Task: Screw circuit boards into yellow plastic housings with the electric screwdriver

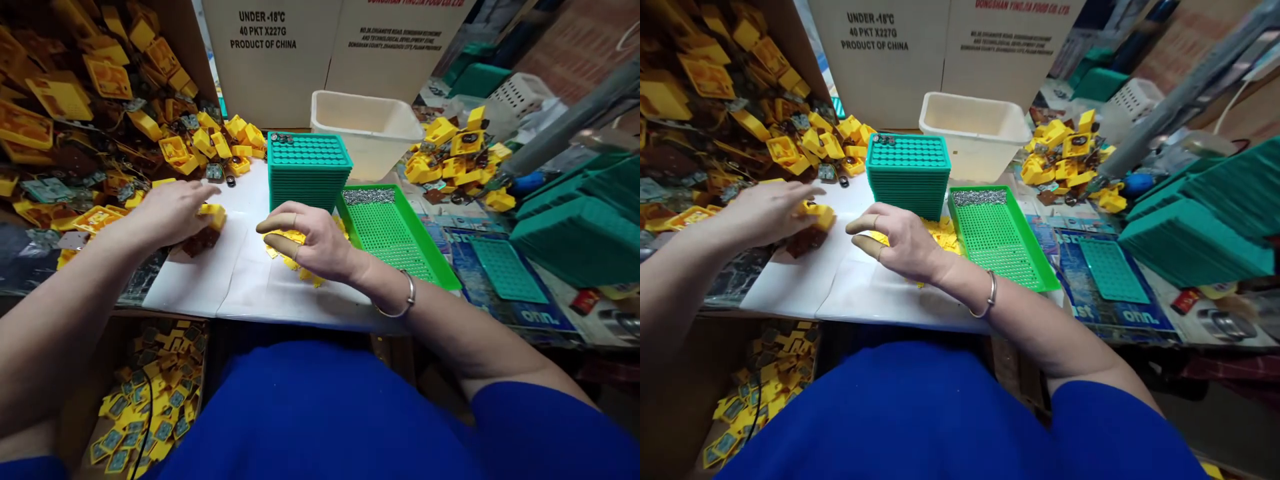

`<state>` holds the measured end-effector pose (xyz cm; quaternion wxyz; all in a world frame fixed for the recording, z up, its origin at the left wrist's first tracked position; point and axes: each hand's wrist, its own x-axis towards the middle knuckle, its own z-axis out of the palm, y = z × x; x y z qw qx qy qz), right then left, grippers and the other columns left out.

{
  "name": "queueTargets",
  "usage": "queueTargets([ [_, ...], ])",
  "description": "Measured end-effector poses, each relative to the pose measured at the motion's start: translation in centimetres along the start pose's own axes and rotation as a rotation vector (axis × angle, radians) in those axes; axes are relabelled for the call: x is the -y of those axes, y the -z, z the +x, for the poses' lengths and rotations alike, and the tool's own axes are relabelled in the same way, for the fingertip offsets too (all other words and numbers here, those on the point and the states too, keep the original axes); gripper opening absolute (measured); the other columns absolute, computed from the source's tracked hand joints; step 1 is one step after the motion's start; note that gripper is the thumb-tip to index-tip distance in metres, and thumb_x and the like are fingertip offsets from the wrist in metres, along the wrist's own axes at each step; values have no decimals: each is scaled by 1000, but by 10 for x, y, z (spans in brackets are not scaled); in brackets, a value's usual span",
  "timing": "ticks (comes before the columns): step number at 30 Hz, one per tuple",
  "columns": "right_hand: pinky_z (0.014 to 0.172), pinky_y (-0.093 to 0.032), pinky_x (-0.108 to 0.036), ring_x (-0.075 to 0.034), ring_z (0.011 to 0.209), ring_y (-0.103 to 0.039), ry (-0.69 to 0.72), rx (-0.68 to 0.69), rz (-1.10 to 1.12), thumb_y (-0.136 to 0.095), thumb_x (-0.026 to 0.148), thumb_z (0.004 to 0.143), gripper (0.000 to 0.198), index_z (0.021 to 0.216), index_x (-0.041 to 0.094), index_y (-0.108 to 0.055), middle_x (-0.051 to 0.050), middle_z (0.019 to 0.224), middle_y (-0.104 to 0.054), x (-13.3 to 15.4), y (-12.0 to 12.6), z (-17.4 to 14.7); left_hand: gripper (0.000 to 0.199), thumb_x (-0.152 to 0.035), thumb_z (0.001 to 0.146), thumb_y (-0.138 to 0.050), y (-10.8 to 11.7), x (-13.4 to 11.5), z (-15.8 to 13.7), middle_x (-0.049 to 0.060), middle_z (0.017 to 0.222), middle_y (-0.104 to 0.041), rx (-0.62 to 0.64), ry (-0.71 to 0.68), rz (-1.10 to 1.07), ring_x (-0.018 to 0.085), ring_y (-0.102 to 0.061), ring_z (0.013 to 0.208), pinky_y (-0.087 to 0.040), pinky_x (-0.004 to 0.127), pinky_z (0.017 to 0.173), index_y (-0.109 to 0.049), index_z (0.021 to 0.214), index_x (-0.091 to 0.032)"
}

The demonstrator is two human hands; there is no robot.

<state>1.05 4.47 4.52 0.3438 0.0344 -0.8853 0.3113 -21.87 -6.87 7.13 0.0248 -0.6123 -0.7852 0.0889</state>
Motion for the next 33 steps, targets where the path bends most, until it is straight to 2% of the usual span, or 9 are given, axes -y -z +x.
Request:
queueTargets([
  [4,76,-51,-24,-9,80,-64,-167,96,112,-61,21,89,15,95,13,-72,-5,92,-70,-6,-12,7,57,-15,80,-47,-3,-3,5,18,123,-65,173,-88,137,34,-62,112,-43,44,96,-52,136,-13],
  [6,76,-50,-24,-9,79,-63,-197,155,123,-61,19,88,14,94,13,-72,-4,92,-71,-7,-17,9,62,-14,80,-46,-4,-5,12,19,121,-66,179,-95,142,35,-64,108,-42,47,95,-47,141,-13],
  [10,79,-50,-26,-11,82,-63,-217,198,109,-60,20,88,15,94,13,-73,-6,93,-70,-7,-18,6,42,-25,76,-60,6,-4,18,15,110,-69,113,-22,-53,36,-64,104,-39,50,98,-65,117,-16],
  [13,79,-52,-27,-10,80,-62,-282,137,176,-60,21,87,17,97,13,-71,-5,93,-69,-7,-18,5,47,-37,82,-60,22,1,8,13,113,-67,-119,132,-428,30,-63,102,-47,42,89,-59,121,-12],
  [17,89,-54,-34,-17,105,-59,-393,3,248,-63,21,81,39,120,15,-61,-10,119,-62,-6,-24,13,35,-31,80,-65,43,1,-12,3,106,-68,-374,156,-1295,19,-63,91,-53,36,83,-59,112,-16],
  [21,107,-47,-41,-25,140,-36,-593,-62,430,-66,18,74,81,146,18,-31,-14,156,-26,0,-37,26,29,-22,76,-62,52,-17,-29,2,97,-72,-232,87,-1761,20,-65,84,-55,41,81,-64,104,-16],
  [24,111,-45,-42,-25,141,-38,-733,-71,692,-64,10,68,93,149,23,-20,-11,161,-16,6,-42,28,34,-20,72,-63,48,-35,-41,2,98,-72,-146,47,-1951,22,-68,83,-57,44,81,-64,106,-17],
  [30,78,-59,-30,-15,87,-69,-902,311,1247,-61,12,73,39,111,17,-56,-9,115,-65,25,-27,4,35,-25,70,-66,22,-50,-58,6,96,-73,-36,61,-2116,25,-70,83,-59,42,76,-64,105,-19],
  [33,80,-57,-26,-10,82,-68,-1009,240,1143,-61,12,78,29,106,14,-59,-6,102,-66,27,-16,-16,38,-24,67,-72,4,-49,-63,5,99,-72,-58,72,-2021,24,-70,83,-59,42,77,-59,103,-22],
])
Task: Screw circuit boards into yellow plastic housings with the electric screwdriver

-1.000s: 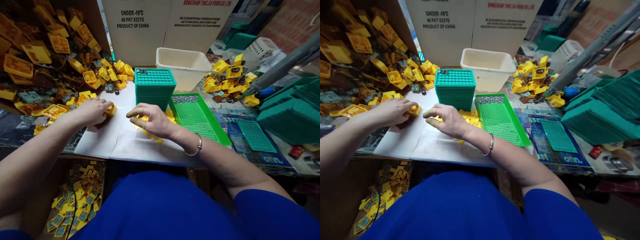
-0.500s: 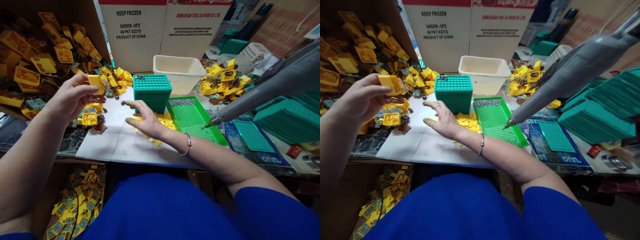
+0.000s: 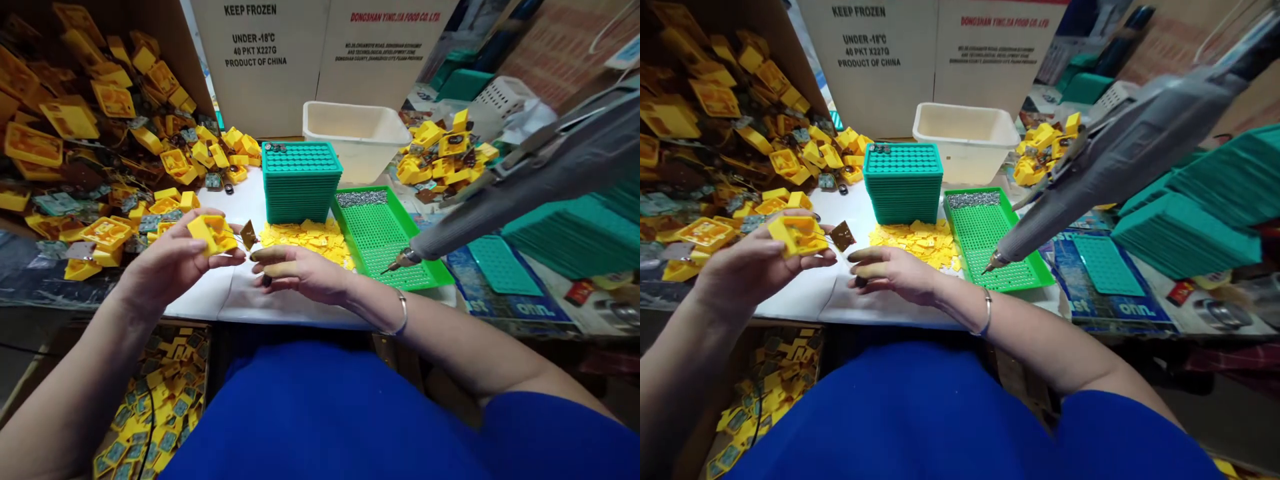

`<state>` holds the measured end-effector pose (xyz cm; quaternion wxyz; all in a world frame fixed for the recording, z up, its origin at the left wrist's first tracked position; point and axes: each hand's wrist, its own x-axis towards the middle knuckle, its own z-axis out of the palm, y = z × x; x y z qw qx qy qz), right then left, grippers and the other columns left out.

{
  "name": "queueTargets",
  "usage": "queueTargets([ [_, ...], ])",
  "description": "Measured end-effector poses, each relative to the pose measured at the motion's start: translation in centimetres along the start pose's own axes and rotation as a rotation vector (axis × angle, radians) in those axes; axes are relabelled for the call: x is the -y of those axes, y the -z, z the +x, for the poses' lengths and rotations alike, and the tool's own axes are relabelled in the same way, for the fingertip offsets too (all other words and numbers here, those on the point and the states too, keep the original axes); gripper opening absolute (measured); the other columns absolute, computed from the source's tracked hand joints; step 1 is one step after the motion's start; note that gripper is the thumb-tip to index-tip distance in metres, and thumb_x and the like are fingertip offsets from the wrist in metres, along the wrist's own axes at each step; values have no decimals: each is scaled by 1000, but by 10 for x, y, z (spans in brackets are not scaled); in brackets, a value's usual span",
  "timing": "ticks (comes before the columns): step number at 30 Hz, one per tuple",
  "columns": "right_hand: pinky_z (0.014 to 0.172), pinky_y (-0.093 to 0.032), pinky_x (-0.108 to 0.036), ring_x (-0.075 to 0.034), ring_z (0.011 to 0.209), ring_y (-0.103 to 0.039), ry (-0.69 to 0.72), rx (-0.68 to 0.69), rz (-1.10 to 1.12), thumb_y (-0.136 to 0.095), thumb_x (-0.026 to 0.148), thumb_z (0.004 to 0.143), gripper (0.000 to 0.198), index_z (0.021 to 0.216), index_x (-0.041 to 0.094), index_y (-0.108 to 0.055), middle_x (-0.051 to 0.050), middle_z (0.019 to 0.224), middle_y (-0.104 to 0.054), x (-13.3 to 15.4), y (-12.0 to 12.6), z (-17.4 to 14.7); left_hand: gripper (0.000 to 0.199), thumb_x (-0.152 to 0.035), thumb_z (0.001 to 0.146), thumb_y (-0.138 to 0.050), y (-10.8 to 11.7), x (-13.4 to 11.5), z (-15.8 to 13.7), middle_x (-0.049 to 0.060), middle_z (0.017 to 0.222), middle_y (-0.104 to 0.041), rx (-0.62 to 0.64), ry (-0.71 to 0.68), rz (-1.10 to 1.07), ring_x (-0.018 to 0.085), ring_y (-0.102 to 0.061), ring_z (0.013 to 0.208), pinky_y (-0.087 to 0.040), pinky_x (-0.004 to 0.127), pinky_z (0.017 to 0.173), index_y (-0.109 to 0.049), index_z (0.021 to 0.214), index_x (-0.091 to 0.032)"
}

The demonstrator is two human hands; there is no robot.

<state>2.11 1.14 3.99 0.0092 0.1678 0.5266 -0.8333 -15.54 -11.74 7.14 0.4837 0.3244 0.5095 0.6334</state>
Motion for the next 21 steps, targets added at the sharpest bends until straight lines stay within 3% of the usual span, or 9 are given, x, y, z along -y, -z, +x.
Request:
queueTargets([
  [3,84,-55,-28,-11,85,-66,156,-240,-357,-63,11,80,32,111,12,-61,-7,100,-66,-11,16,-12,47,-23,65,-79,7,18,-4,2,98,-68,-16,-140,346,20,-68,81,-57,35,74,-52,102,-25],
  [6,79,-52,-30,-13,84,-61,526,-408,-1019,-58,11,86,26,112,13,-64,-7,96,-67,-21,30,-18,35,-25,71,-77,5,35,-7,1,87,-62,-73,-484,976,18,-62,76,-50,29,65,-54,97,-22],
  [9,66,-45,-29,-14,74,-54,890,-455,-1657,-44,13,96,25,103,15,-68,-6,84,-66,-28,33,-25,7,-19,83,-62,-6,47,-14,5,81,-60,-56,-731,1605,19,-58,68,-44,30,57,-61,90,-19],
  [11,60,-39,-30,-14,69,-50,1042,-426,-1878,-42,12,97,26,94,15,-68,-5,77,-65,-33,32,-30,11,-13,86,-53,-15,53,-22,8,80,-60,24,-751,1836,21,-57,65,-44,32,55,-63,88,-17],
  [13,58,-37,-30,-14,68,-47,1090,-342,-1941,-44,10,96,25,88,14,-67,-4,73,-62,-38,31,-37,15,-13,88,-49,-24,58,-33,11,84,-62,106,-704,1877,23,-60,67,-48,34,58,-62,94,-14],
  [17,64,-42,-30,-15,74,-52,982,-116,-1878,-41,10,97,26,91,12,-66,-6,77,-64,-51,35,-54,37,-29,92,-52,-29,62,-61,17,110,-61,165,-554,1753,24,-66,79,-53,34,64,-50,125,-14],
  [19,68,-44,-30,-16,78,-56,931,-97,-1813,-38,13,98,28,97,13,-67,-7,84,-67,-55,38,-61,43,-32,92,-54,-25,60,-70,16,119,-58,146,-513,1677,23,-66,81,-54,33,66,-44,132,-19],
  [21,71,-46,-29,-16,79,-57,856,-167,-1731,-37,19,100,29,104,14,-66,-8,89,-69,-58,40,-64,49,-35,92,-55,-16,57,-73,15,122,-55,107,-463,1603,22,-66,84,-54,32,69,-41,137,-22],
])
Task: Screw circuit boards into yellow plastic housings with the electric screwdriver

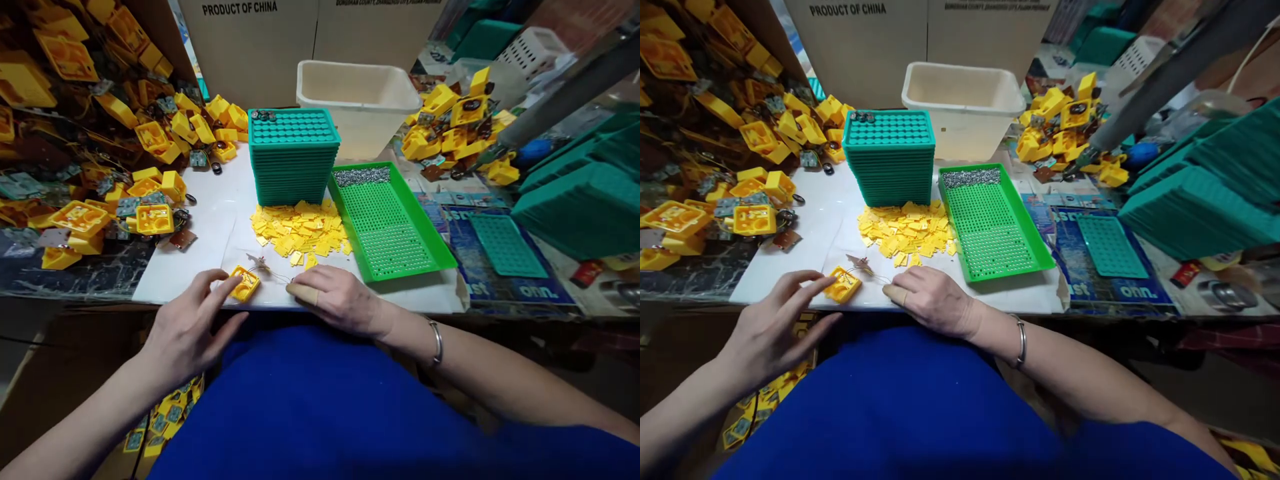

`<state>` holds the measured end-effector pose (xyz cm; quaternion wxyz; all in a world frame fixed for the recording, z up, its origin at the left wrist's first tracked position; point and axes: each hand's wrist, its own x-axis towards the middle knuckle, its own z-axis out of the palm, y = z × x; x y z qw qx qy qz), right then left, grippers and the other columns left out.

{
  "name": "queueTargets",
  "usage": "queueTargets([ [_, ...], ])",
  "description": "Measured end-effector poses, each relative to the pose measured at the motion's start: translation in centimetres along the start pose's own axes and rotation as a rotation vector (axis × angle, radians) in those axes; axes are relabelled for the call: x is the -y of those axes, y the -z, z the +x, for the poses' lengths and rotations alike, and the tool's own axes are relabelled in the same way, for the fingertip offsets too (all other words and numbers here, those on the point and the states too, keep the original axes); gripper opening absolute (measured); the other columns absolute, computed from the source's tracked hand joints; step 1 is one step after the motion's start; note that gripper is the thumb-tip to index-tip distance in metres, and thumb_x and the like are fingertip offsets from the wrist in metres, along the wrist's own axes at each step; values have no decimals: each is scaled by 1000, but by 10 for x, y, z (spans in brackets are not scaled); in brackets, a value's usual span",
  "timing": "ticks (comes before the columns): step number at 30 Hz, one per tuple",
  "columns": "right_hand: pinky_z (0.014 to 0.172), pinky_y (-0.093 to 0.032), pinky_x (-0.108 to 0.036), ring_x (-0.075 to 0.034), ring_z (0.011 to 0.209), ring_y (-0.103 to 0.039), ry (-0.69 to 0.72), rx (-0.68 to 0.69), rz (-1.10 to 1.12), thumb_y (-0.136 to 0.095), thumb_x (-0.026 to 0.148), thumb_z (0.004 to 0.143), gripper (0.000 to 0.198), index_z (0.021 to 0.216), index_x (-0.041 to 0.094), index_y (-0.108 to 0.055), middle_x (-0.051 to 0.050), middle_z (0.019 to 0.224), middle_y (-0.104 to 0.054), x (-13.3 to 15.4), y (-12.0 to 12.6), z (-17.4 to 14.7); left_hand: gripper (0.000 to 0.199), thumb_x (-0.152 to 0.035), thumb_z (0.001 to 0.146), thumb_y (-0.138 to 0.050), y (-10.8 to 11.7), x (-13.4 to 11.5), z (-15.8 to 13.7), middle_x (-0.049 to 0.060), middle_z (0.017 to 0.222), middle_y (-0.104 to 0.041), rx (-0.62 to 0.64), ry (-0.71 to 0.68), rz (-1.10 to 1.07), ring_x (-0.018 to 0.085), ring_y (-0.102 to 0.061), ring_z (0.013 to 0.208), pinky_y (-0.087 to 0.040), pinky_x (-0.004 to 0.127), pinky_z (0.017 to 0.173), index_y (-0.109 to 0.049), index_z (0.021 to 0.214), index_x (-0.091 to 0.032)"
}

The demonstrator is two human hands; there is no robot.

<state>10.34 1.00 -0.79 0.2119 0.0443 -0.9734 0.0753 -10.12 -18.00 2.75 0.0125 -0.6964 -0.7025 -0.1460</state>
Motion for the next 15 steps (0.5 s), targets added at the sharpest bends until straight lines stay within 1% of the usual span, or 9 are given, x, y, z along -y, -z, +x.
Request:
queueTargets([
  [2,70,-46,-29,-16,78,-57,-142,14,19,-40,26,100,30,102,13,-67,-9,88,-68,1,-1,1,57,-41,91,-57,2,11,1,14,122,-53,48,64,-77,24,-65,89,-54,33,72,-37,142,-24],
  [4,68,-44,-30,-17,75,-56,-244,76,-14,-45,30,99,29,93,13,-68,-9,81,-65,3,-2,5,59,-43,92,-55,3,22,7,14,126,-52,136,88,-159,23,-64,90,-54,33,73,-37,145,-25],
  [6,67,-42,-30,-18,74,-55,-294,160,-48,-48,29,97,28,85,14,-68,-8,77,-64,5,0,10,52,-40,94,-51,4,28,15,14,129,-52,200,78,-229,20,-64,84,-53,32,72,-42,142,-25],
  [8,67,-41,-29,-18,75,-55,-321,234,-56,-51,26,96,24,83,14,-67,-8,78,-63,7,2,14,42,-37,93,-51,4,30,23,12,128,-54,233,69,-291,17,-63,77,-51,31,69,-50,133,-23],
  [9,67,-40,-29,-17,75,-54,-324,262,-57,-51,23,95,22,84,14,-67,-8,79,-63,7,4,15,38,-37,92,-53,4,28,27,11,122,-58,242,77,-319,15,-61,73,-50,30,67,-54,126,-22],
  [11,67,-40,-28,-17,76,-54,-308,308,-54,-52,18,94,18,85,14,-67,-8,80,-64,7,7,16,34,-42,87,-59,4,23,33,6,98,-64,263,118,-371,14,-57,65,-47,28,60,-57,113,-19],
  [13,67,-40,-28,-17,75,-55,-299,327,-31,-53,16,93,17,84,13,-67,-9,79,-64,6,9,16,36,-47,83,-63,3,15,38,-1,73,-59,285,193,-432,14,-53,58,-44,27,55,-57,104,-18],
  [14,68,-41,-28,-17,75,-55,-310,316,2,-53,16,93,18,84,13,-67,-9,79,-65,4,10,16,38,-50,82,-63,1,11,39,-2,68,-56,293,229,-470,15,-52,57,-43,26,54,-57,103,-18],
  [15,69,-42,-28,-16,75,-56,-336,287,58,-53,18,94,18,84,12,-67,-9,80,-65,2,9,16,41,-52,81,-64,-1,6,40,-2,68,-56,293,254,-506,15,-53,59,-43,27,54,-57,104,-18],
])
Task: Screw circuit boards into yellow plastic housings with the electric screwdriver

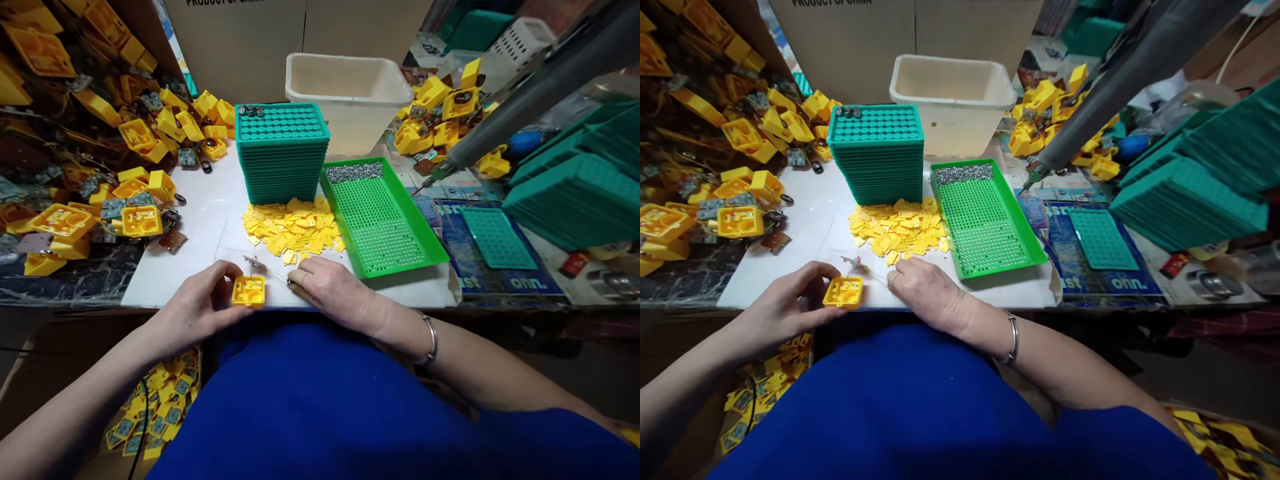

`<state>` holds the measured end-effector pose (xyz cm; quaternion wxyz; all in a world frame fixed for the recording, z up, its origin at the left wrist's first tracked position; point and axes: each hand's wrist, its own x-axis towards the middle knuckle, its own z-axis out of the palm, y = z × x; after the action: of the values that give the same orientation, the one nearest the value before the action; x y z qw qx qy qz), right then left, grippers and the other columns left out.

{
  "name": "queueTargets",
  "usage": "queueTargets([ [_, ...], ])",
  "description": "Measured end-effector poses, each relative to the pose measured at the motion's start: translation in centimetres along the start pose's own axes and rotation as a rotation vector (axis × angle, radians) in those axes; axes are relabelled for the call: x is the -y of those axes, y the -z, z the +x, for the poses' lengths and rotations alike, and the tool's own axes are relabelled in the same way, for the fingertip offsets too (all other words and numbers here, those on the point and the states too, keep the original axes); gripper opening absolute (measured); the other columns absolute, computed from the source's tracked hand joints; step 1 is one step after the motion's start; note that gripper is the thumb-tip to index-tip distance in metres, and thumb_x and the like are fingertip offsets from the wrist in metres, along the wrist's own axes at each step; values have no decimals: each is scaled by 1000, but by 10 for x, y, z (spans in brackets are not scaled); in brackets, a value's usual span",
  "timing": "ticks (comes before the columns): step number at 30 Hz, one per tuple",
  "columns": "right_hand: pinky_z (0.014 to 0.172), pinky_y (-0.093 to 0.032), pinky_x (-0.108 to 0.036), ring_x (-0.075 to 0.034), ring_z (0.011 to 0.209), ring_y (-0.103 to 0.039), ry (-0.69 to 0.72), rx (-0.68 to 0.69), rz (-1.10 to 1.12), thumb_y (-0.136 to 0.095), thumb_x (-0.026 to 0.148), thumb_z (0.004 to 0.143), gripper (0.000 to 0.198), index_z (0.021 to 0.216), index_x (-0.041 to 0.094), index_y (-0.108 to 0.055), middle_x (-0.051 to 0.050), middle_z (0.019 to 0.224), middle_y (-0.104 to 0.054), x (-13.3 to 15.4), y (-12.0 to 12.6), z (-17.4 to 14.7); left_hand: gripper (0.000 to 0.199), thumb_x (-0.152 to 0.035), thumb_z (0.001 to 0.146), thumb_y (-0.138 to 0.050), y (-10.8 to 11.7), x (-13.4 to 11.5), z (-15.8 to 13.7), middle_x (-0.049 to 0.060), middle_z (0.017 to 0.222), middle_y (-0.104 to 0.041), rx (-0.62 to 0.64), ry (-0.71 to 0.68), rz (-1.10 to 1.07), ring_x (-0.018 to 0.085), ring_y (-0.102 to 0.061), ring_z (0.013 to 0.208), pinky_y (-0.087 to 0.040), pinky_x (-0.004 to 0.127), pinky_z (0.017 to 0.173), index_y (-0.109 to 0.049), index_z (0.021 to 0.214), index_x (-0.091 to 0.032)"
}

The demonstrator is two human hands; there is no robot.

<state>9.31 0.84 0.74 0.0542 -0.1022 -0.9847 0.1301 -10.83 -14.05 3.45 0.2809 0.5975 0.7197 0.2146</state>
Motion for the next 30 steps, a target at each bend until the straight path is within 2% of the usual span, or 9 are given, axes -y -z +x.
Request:
queueTargets([
  [4,74,-46,-25,-12,77,-61,-161,-129,439,-57,20,92,13,87,14,-67,-4,83,-70,-8,-2,3,43,-48,80,-67,-16,-11,3,4,88,-59,-74,-51,-42,17,-56,70,-48,30,62,-58,111,-19],
  [6,77,-47,-24,-11,80,-63,-202,-157,573,-58,18,91,10,88,15,-67,-3,86,-71,-12,-3,3,40,-44,81,-67,-21,-15,5,4,91,-57,-123,-77,-17,18,-57,73,-48,31,65,-59,111,-21],
  [10,81,-47,-27,-14,88,-64,-121,-140,473,-58,21,92,14,99,14,-68,-7,96,-72,-15,-3,-2,37,-43,82,-65,-25,-14,5,4,92,-55,-156,-80,2,19,-57,76,-49,32,66,-58,112,-22],
  [13,78,-46,-27,-15,86,-62,-61,-43,318,-55,22,94,19,107,14,-67,-8,95,-69,-13,-1,-4,38,-41,82,-65,-25,-11,4,4,93,-54,-143,-103,-1,17,-57,73,-49,31,65,-57,114,-22],
  [19,71,-43,-28,-17,81,-59,-45,167,74,-49,22,96,22,106,13,-67,-10,91,-65,-2,11,5,39,-41,84,-64,-23,-11,1,4,92,-52,-123,-99,33,17,-55,71,-48,31,62,-57,116,-20],
  [23,66,-40,-28,-17,77,-57,-21,276,-29,-46,9,94,20,98,12,-66,-10,89,-65,4,18,12,40,-41,85,-63,-21,-11,0,4,92,-51,-100,-84,37,16,-54,70,-49,31,64,-57,117,-19],
  [25,66,-40,-28,-16,78,-57,-36,266,-14,-46,7,93,19,96,11,-65,-11,90,-65,4,18,15,38,-41,84,-64,-22,-10,1,4,92,-51,-114,-86,42,16,-54,70,-49,32,65,-56,115,-20],
  [27,69,-41,-29,-16,79,-57,-82,222,76,-49,12,94,16,96,10,-65,-12,93,-66,0,15,17,37,-41,83,-64,-23,-10,2,4,94,-52,-144,-97,36,18,-56,74,-51,34,68,-56,113,-20],
  [30,73,-43,-28,-14,80,-58,-171,85,405,-55,19,92,14,98,11,-65,-9,93,-68,-7,12,17,36,-42,84,-64,-25,-12,4,5,96,-53,-177,-95,10,19,-58,79,-52,35,71,-56,110,-20],
])
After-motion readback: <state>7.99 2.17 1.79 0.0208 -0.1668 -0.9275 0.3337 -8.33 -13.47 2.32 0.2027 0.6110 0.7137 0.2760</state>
